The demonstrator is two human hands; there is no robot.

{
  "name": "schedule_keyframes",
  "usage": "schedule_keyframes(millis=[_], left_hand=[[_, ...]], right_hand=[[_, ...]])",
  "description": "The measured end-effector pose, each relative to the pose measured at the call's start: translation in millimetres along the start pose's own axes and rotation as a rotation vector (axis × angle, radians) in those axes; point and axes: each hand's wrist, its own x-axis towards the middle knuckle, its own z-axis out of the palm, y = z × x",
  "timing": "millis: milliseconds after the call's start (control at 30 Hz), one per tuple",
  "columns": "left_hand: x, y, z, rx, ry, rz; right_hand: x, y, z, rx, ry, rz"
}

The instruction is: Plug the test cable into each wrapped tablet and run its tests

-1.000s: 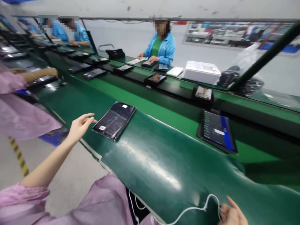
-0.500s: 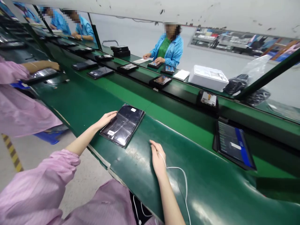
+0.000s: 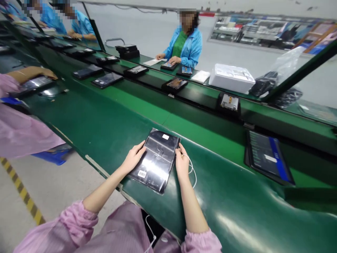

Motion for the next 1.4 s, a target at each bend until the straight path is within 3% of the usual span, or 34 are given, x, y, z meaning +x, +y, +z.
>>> schedule_keyframes(millis=[167,333,633,933,1033,1133,1267,1400], left_hand=[[-29.4,15.1,33.9,0.007,-0.070,0.048],[-38.9,26.6,45.3,0.025,-0.121,0.078],[-35.9,17.7,31.0,-0.026,-0.222,-0.010],[-31.9,26.0,21.8,-0.012,-0.315,-0.054],[-39.4,28.0,11.4,0.047,-0.464,0.023],[-53.2,32.4,2.7,0.188,-0.604,0.213],[-58.1,38.4,2.1,0.363,-0.626,0.366],[-36.4,41.5,0.4,0.420,-0.513,0.328]], right_hand=[[-27.6,-5.7,-43.6,0.182,0.089,0.113],[-34.6,-10.2,-68.7,0.267,0.091,0.175],[-40.5,-5.6,-80.3,0.300,-0.005,0.158],[-41.7,-2.8,-81.7,0.315,-0.016,0.121],[-41.8,-1.6,-82.3,0.331,-0.008,0.131],[-41.3,0.6,-83.1,0.314,-0.022,0.124],[-40.4,0.8,-82.8,0.291,-0.020,0.113],[-40.4,-3.3,-81.2,0.310,-0.002,0.140]])
